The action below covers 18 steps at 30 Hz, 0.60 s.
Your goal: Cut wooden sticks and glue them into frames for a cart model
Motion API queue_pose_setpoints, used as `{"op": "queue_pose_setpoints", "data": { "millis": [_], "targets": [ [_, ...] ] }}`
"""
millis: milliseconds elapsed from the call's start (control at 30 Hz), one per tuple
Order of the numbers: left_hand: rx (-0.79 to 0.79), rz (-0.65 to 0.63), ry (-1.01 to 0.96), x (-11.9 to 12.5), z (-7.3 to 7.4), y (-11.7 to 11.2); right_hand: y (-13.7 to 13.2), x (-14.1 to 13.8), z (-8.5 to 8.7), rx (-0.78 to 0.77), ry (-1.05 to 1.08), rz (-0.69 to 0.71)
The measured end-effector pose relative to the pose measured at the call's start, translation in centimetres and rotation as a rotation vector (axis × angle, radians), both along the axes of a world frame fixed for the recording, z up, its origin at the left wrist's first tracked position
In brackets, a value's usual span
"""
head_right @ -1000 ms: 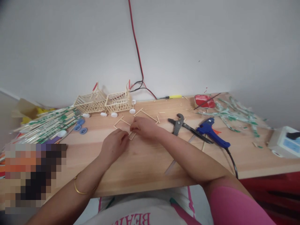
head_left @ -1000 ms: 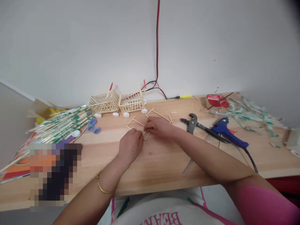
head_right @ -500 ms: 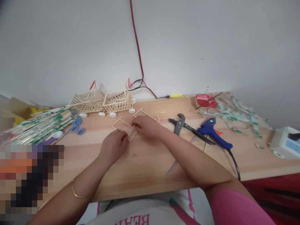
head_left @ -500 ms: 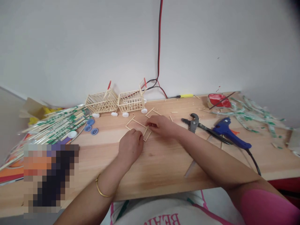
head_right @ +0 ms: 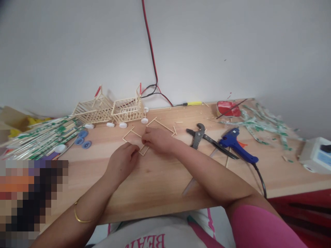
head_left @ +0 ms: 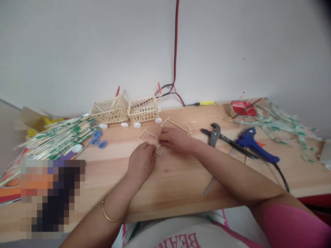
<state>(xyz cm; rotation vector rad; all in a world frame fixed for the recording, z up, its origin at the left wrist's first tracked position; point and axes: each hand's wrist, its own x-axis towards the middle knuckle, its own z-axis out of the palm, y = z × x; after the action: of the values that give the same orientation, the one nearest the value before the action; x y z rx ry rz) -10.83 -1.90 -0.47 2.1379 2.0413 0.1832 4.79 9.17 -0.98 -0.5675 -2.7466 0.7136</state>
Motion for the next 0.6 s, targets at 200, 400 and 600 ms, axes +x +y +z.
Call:
{"op": "queue_pose_setpoints", "data": {
  "millis": [200,400,600],
  "targets": [
    [0.013,-0.003,-0.004,-0.10,-0.15,-0.02,0.07,0.19,-0.19,-0.014,0.015,0.006],
    [0.019,-0.013,-0.013,-0.03,-0.19,-0.04,0.05,0.10,-0.38,-0.013,0.002,0.001],
    [0.026,-0.020,0.013,0.04,-0.01,0.11,-0.14,0.14,-0.13,-0.018,-0.007,-0.008]
  ]
}}
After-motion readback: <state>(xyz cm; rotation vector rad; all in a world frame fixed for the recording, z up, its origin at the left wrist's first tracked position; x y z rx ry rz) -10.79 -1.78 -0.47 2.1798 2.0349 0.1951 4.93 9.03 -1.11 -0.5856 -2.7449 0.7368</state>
